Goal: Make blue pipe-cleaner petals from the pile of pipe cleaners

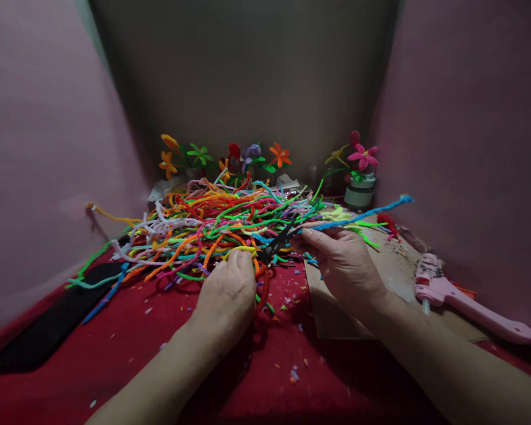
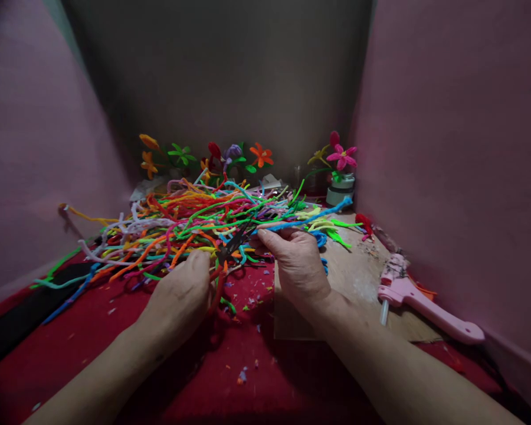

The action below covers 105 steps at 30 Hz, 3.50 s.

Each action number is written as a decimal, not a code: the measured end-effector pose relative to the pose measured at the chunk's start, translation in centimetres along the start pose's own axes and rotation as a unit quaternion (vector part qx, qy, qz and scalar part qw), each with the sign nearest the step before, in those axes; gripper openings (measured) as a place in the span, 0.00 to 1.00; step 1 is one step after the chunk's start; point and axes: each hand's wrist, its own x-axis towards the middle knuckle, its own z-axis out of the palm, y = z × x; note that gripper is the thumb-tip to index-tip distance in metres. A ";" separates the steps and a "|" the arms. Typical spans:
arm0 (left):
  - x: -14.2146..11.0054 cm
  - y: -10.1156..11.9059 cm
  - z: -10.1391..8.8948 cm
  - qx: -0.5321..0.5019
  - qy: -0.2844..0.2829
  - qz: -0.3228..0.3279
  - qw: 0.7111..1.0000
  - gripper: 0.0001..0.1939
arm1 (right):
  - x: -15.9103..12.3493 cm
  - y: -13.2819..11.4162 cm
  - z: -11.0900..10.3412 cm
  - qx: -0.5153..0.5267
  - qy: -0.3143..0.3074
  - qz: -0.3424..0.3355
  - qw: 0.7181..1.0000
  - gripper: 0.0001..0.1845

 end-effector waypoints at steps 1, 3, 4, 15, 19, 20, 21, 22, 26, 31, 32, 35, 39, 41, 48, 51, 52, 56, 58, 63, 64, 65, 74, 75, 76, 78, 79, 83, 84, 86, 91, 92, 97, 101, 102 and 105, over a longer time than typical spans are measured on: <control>0.0 0.0 -0.1 0.000 -0.005 0.004 1.000 0.07 | 0.0 0.0 0.0 0.005 -0.003 0.001 1.000 0.04; 0.0 0.0 -0.2 0.003 -0.013 0.011 1.000 0.08 | 0.1 0.0 0.0 0.017 -0.009 0.009 1.000 0.03; 0.0 0.0 -0.2 0.003 -0.014 0.014 1.000 0.09 | 0.2 0.1 -0.1 0.021 -0.012 0.015 1.000 0.03; 0.3 0.1 -0.5 0.026 -0.030 0.012 0.999 0.10 | 0.4 0.4 -0.4 0.023 -0.045 0.066 0.997 0.04; 0.3 0.0 -0.6 0.013 -0.048 0.011 0.999 0.11 | 0.5 0.3 -0.5 0.011 -0.047 0.074 0.996 0.04; 0.3 0.0 -0.7 0.012 -0.051 0.008 0.999 0.11 | 0.6 0.4 -0.5 0.009 -0.048 0.079 0.996 0.05; 0.3 0.0 -0.7 0.010 -0.053 0.007 0.999 0.12 | 0.6 0.4 -0.6 0.007 -0.051 0.086 0.995 0.05; 0.3 0.0 -0.7 0.009 -0.053 0.006 0.999 0.12 | 0.6 0.4 -0.6 0.005 -0.055 0.092 0.994 0.05; 0.3 0.0 -0.6 0.009 -0.049 0.015 0.999 0.12 | 0.7 0.3 -0.6 0.000 -0.057 0.090 0.994 0.05; 0.4 -0.1 -0.5 0.027 -0.031 0.015 0.999 0.11 | 0.6 0.2 -0.5 -0.020 -0.057 0.087 0.994 0.06; 0.4 -0.1 -0.5 0.028 -0.026 0.018 0.999 0.11 | 0.5 0.2 -0.5 -0.027 -0.053 0.088 0.994 0.07; 0.4 -0.1 -0.6 0.025 -0.018 0.029 0.999 0.11 | 0.5 0.1 -0.4 -0.040 -0.039 0.087 0.995 0.08; 0.3 -0.1 -0.5 0.016 -0.012 0.039 0.999 0.10 | 0.5 0.2 -0.5 -0.038 -0.045 0.080 0.995 0.08; 0.3 -0.1 -0.4 0.011 -0.010 0.039 0.999 0.09 | 0.6 0.3 -0.5 -0.037 -0.050 0.078 0.995 0.08; 0.3 -0.1 -0.4 -0.003 -0.027 0.028 0.999 0.11 | 0.6 0.3 -0.7 -0.036 -0.058 0.072 0.995 0.06; 0.2 -0.1 -0.3 -0.005 -0.021 0.031 0.999 0.11 | 0.5 0.2 -0.7 -0.039 -0.070 0.065 0.995 0.05; 0.2 -0.2 -0.2 -0.004 -0.017 0.032 0.999 0.10 | 0.5 0.2 -0.7 -0.041 -0.072 0.066 0.994 0.05; 0.1 -0.3 -0.1 -0.002 -0.009 0.039 0.999 0.09 | 0.6 0.1 -0.7 -0.047 -0.078 0.082 0.992 0.04; 0.0 -0.3 -0.2 -0.001 -0.009 0.043 0.999 0.09 | 0.6 0.0 -0.8 -0.045 -0.081 0.095 0.991 0.04; 0.1 -0.1 -0.6 -0.003 -0.028 0.044 0.999 0.10 | 0.7 -0.3 -0.8 -0.032 -0.078 0.126 0.988 0.05; 0.2 -0.1 -0.6 -0.004 -0.030 0.043 0.999 0.10 | 0.8 -0.3 -0.8 -0.030 -0.079 0.132 0.988 0.06; 0.2 -0.1 -0.7 -0.006 -0.031 0.042 0.999 0.10 | 0.8 -0.4 -0.9 -0.028 -0.081 0.139 0.987 0.06; 0.2 -0.2 -0.6 -0.017 -0.004 0.050 0.999 0.10 | 1.1 -0.3 -1.2 -0.037 -0.099 0.150 0.983 0.09; 0.2 -0.2 -0.5 -0.018 0.000 0.051 0.999 0.09 | 1.1 -0.3 -1.2 -0.042 -0.100 0.146 0.983 0.08; 0.2 -0.2 -0.5 -0.019 0.002 0.052 0.998 0.09 | 1.1 -0.3 -1.2 -0.046 -0.101 0.143 0.984 0.08; 0.1 -0.1 -0.5 -0.021 -0.002 0.051 0.998 0.09 | 1.0 -0.3 -1.2 -0.051 -0.102 0.136 0.984 0.07; 0.1 -0.1 -0.5 -0.022 -0.008 0.051 0.998 0.09 | 1.0 -0.3 -1.2 -0.052 -0.101 0.133 0.985 0.07; 0.1 0.0 -0.5 -0.021 -0.031 0.051 0.998 0.10 | 0.9 -0.4 -1.2 -0.056 -0.103 0.134 0.984 0.07; 0.1 0.0 -0.5 -0.019 -0.031 0.052 0.998 0.10 | 0.9 -0.4 -1.2 -0.060 -0.103 0.136 0.984 0.07; 0.2 0.0 -0.5 -0.014 -0.027 0.056 0.998 0.10 | 0.9 -0.3 -1.2 -0.065 -0.099 0.140 0.983 0.07; 0.3 -0.3 -0.6 -0.009 -0.015 0.054 0.998 0.09 | 1.0 -0.2 -1.2 -0.063 -0.091 0.146 0.983 0.07; 0.4 -0.3 -0.5 -0.010 -0.015 0.050 0.999 0.09 | 1.0 -0.2 -1.2 -0.063 -0.092 0.145 0.983 0.07; 0.1 -0.5 -0.2 -0.072 -0.022 0.040 0.996 0.08 | 0.9 -0.7 -1.0 -0.080 -0.107 0.141 0.981 0.05; 0.2 -0.3 -0.6 -0.299 -0.026 -0.035 0.953 0.03 | 0.7 -0.4 -0.8 -0.112 -0.110 0.123 0.980 0.07; 0.3 -0.2 -0.9 -0.368 -0.022 -0.070 0.927 0.04 | 0.7 -0.2 -0.8 -0.114 -0.113 0.121 0.980 0.07; 1.1 0.2 -1.7 -0.542 -0.033 -0.156 0.825 0.13 | 0.5 0.6 -0.9 -0.090 -0.133 0.122 0.979 0.07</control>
